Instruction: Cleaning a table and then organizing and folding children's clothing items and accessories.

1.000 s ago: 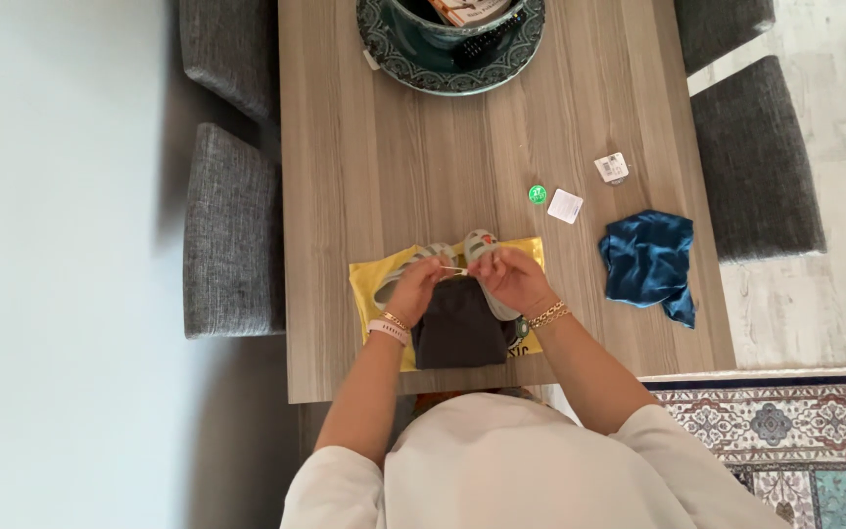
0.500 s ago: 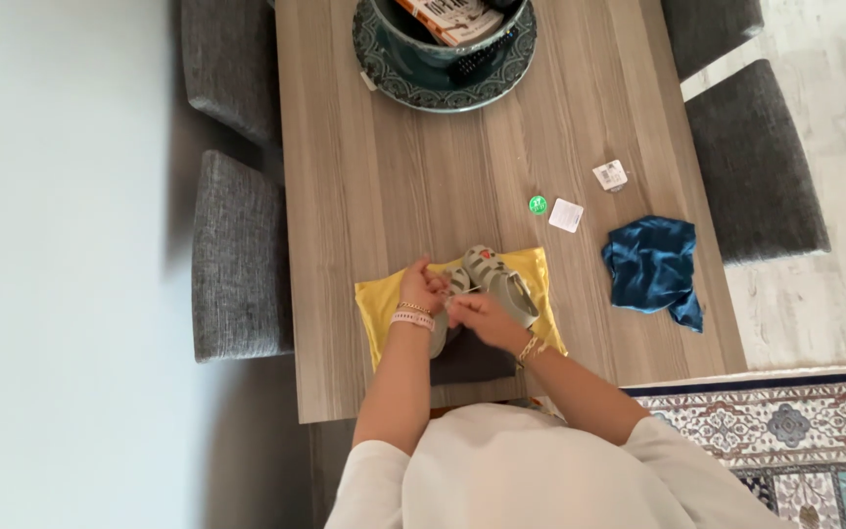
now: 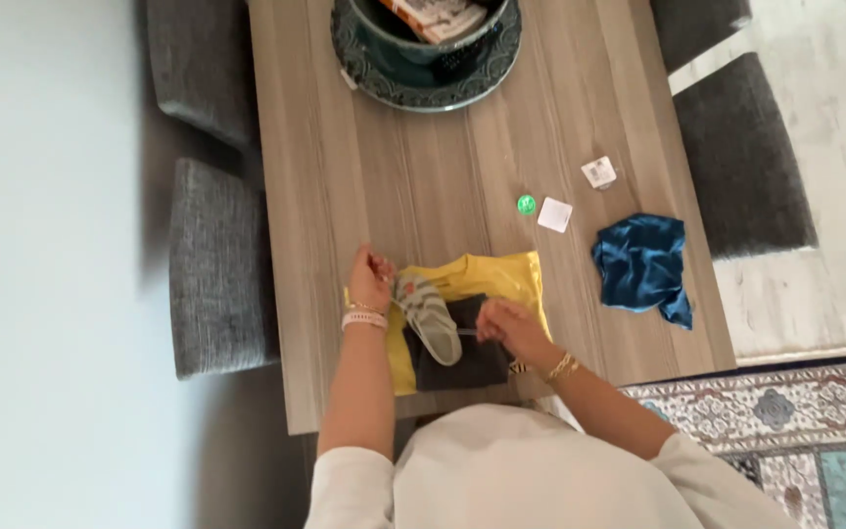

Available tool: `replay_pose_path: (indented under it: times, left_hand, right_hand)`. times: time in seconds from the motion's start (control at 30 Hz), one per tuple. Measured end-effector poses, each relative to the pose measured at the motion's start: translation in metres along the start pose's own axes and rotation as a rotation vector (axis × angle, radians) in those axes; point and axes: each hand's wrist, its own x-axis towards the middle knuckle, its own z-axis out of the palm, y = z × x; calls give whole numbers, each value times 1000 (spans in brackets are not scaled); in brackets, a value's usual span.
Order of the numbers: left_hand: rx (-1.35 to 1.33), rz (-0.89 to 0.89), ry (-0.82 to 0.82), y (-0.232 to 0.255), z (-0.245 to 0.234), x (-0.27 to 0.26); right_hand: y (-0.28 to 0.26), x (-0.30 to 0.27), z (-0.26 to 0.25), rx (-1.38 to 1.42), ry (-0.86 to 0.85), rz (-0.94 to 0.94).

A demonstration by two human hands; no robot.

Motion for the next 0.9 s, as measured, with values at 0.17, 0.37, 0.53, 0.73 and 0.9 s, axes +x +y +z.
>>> replay_pose_path:
  times: [0.17,0.37,0.53,0.73,0.9]
  left_hand:
    - [1015,490,-49,26,-10,-38]
    - [1683,974,-167,38,-4,-118]
    - [1826,854,-252,8,-46,-112]
    - [1568,791,-204,20,-39,-113]
    - [1896,842,-172,37,8,-140]
  right_hand:
    - [-67,-5,24,-77,-62,-74]
    - [-127,10,54,-225,-249,-365]
    - [-184,0,83,-123,-314,-525]
    - [-186,-5,66,-195,-427,-339]
    - [-150,2,77,-1445,-332,-571]
